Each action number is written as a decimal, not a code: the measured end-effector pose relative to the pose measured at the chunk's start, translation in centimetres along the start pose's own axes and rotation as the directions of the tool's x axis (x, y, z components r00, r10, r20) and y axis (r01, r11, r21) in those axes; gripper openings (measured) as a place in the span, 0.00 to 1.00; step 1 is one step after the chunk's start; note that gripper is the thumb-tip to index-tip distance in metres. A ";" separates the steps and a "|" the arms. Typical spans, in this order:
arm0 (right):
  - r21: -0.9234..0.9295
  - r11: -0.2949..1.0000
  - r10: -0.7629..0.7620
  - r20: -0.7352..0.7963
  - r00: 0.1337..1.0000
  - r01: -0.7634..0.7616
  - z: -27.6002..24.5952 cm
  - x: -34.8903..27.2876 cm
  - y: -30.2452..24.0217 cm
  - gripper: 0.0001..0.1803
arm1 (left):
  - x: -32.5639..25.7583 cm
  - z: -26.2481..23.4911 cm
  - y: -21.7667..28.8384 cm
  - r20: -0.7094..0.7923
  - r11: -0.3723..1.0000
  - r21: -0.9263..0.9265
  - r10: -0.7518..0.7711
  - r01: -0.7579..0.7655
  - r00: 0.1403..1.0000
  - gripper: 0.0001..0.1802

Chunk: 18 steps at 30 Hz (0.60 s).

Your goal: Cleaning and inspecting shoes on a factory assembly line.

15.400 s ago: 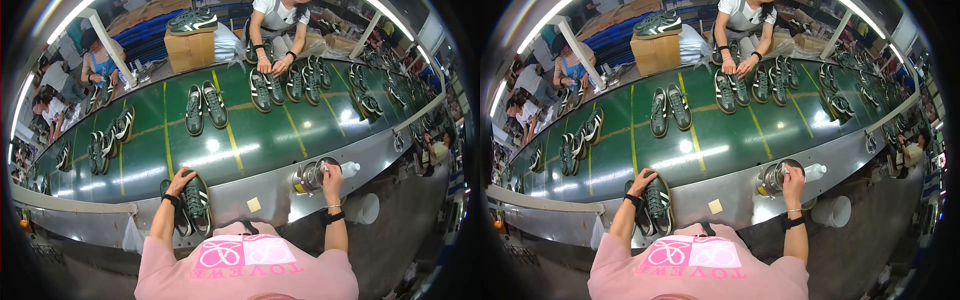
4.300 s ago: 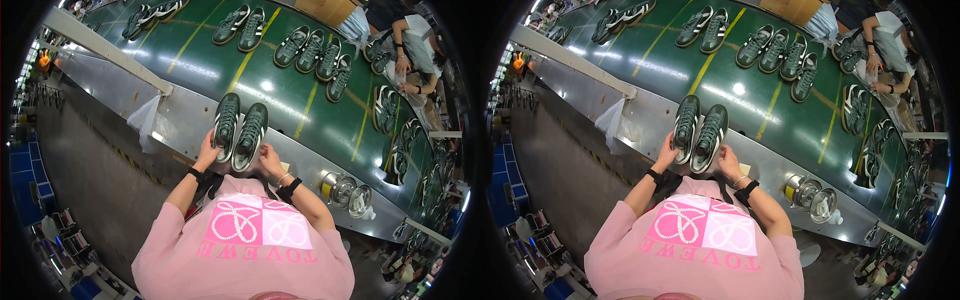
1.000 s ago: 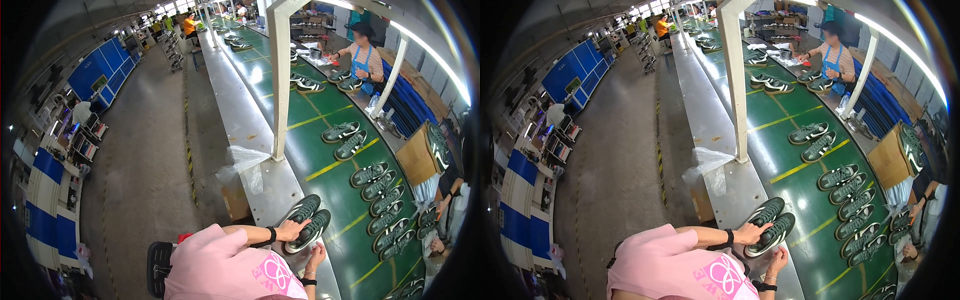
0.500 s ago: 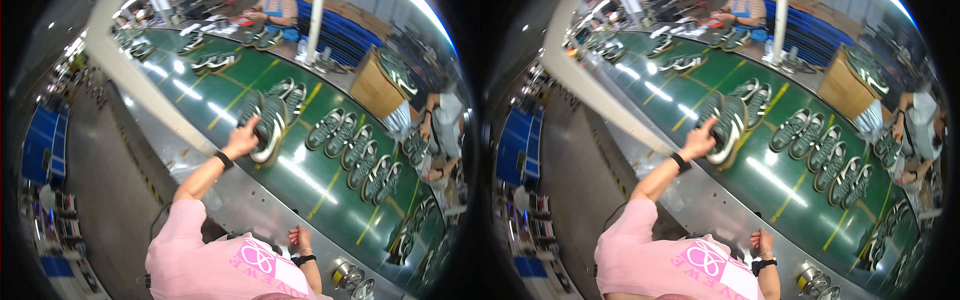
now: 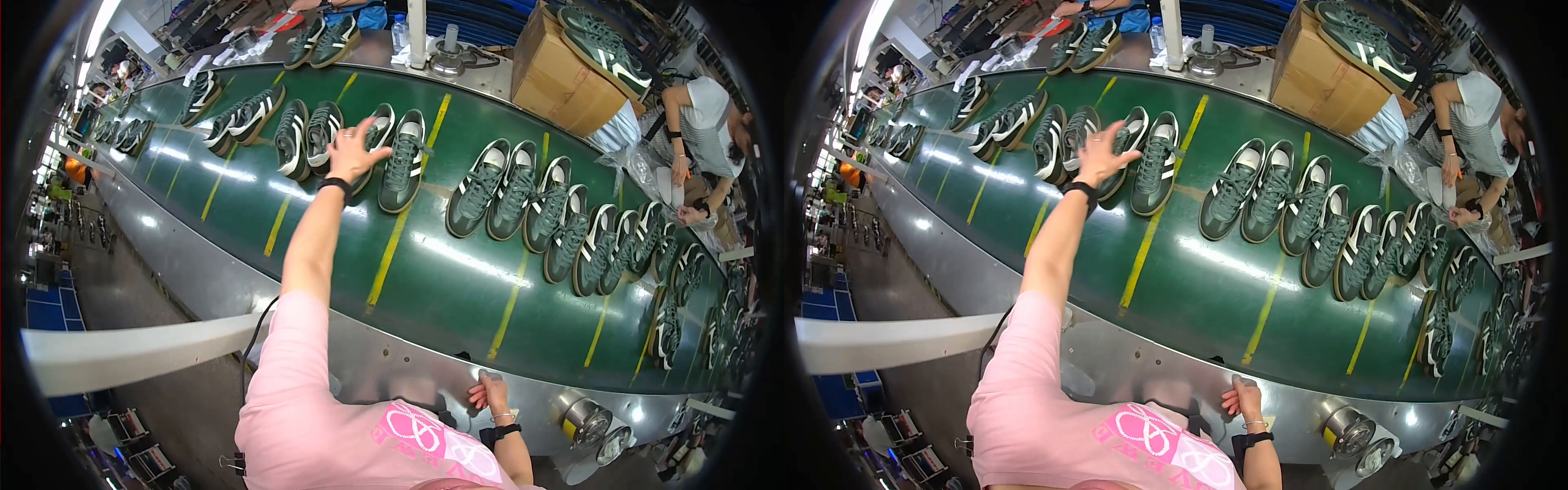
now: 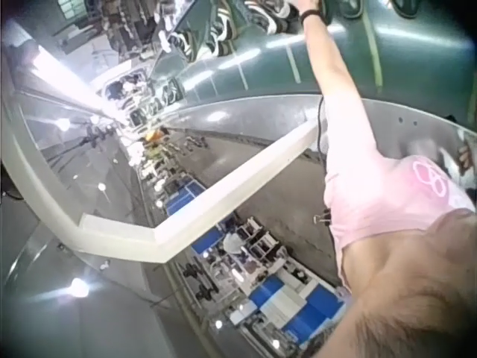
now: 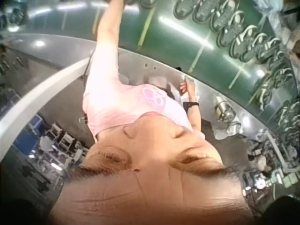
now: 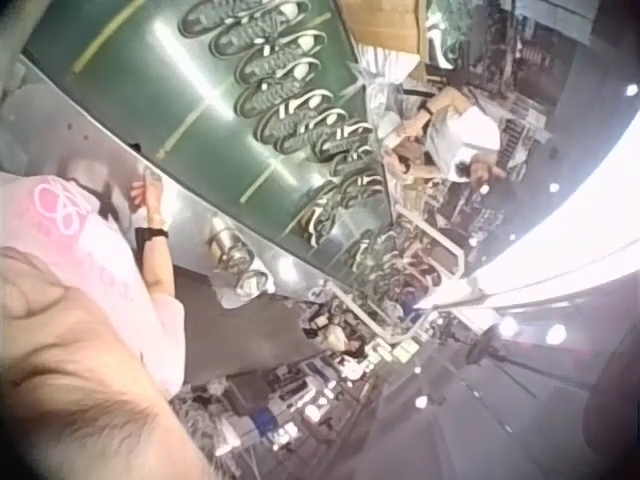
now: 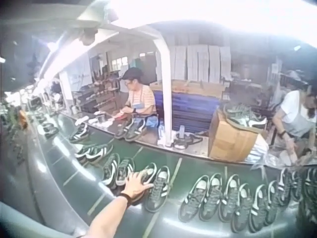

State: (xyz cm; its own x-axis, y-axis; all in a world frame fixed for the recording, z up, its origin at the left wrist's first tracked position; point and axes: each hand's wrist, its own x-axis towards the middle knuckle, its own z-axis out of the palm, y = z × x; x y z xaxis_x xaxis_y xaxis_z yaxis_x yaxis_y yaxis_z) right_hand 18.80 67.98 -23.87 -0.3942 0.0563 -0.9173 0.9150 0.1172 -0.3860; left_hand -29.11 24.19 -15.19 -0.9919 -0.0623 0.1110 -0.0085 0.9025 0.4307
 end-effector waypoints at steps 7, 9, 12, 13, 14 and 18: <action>0.030 0.999 0.020 0.015 1.000 -0.021 -0.1 -0.6 -1.4 0.30 | 4.0 6.1 4.3 0.277 0.970 0.216 -0.169 0.110 0.946 0.51; 0.023 1.000 0.012 0.046 0.999 -0.013 -0.5 -0.6 -1.2 0.29 | 4.9 6.2 5.0 0.296 0.923 0.366 -0.236 0.119 0.926 0.49; -0.002 1.000 0.024 0.057 0.998 -0.024 -0.9 -0.9 -0.9 0.30 | 4.6 6.7 6.0 0.277 0.918 0.382 -0.224 0.107 0.934 0.47; -0.015 1.000 0.026 0.051 0.998 -0.025 -1.0 -0.8 -1.0 0.31 | 4.4 6.8 6.2 0.276 0.928 0.362 -0.201 0.093 0.940 0.47; -0.019 1.000 0.023 0.057 0.998 -0.022 -1.0 -0.8 -1.1 0.31 | 3.5 6.9 6.3 0.249 0.936 0.331 -0.207 0.118 0.946 0.46; -0.032 0.999 0.004 0.052 0.999 -0.003 -1.5 -0.6 -0.5 0.31 | -0.7 6.2 7.7 0.187 0.975 0.223 -0.053 0.010 0.981 0.36</action>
State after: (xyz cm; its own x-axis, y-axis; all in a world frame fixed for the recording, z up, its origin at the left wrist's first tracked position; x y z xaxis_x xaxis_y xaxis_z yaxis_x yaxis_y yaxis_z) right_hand 18.42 69.42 -22.92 -0.3853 0.0048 -0.9228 0.9128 0.1490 -0.3803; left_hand -29.31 33.78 -17.47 -0.9963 -0.0294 -0.0812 -0.0468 0.9741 0.2210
